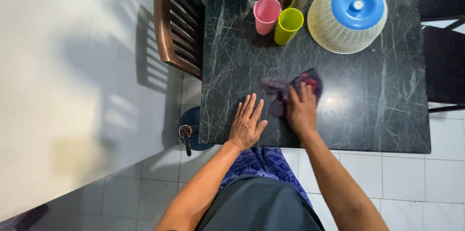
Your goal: Clean the table with a cloth and organize objects.
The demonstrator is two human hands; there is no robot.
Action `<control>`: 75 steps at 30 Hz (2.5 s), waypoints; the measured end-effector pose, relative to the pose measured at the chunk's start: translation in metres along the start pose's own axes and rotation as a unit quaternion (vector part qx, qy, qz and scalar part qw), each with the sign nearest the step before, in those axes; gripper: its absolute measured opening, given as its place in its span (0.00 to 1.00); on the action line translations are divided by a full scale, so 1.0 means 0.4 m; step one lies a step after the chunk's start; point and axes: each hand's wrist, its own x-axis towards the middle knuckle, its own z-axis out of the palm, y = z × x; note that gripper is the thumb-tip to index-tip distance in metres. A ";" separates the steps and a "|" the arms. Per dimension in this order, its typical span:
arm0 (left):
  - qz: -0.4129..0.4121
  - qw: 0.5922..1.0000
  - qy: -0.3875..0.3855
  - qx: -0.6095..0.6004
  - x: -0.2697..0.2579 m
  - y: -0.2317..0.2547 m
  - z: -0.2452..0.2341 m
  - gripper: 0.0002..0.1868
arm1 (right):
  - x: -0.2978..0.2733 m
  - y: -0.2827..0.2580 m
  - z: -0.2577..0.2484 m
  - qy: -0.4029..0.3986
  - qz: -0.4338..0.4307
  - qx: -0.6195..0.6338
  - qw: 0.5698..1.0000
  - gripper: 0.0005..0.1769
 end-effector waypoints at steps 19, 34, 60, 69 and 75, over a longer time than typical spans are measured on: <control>-0.070 0.996 0.048 -0.006 0.148 0.007 -0.032 0.36 | 0.216 0.014 0.039 -0.032 -0.043 0.057 0.997 0.26; -0.052 0.991 0.096 -0.073 0.214 -0.036 -0.020 0.36 | 0.244 -0.104 0.138 -0.134 -0.099 0.131 0.977 0.33; -0.054 0.995 0.029 0.074 0.343 -0.160 -0.013 0.35 | 0.386 -0.152 0.100 -0.186 0.204 0.614 0.739 0.36; -0.101 0.981 0.107 0.127 0.538 -0.394 -0.111 0.33 | 0.374 -0.145 0.117 -0.171 0.146 0.421 0.879 0.33; -0.034 0.989 0.102 0.105 0.443 -0.377 -0.031 0.31 | 0.408 -0.241 0.092 -0.188 0.021 0.307 0.933 0.33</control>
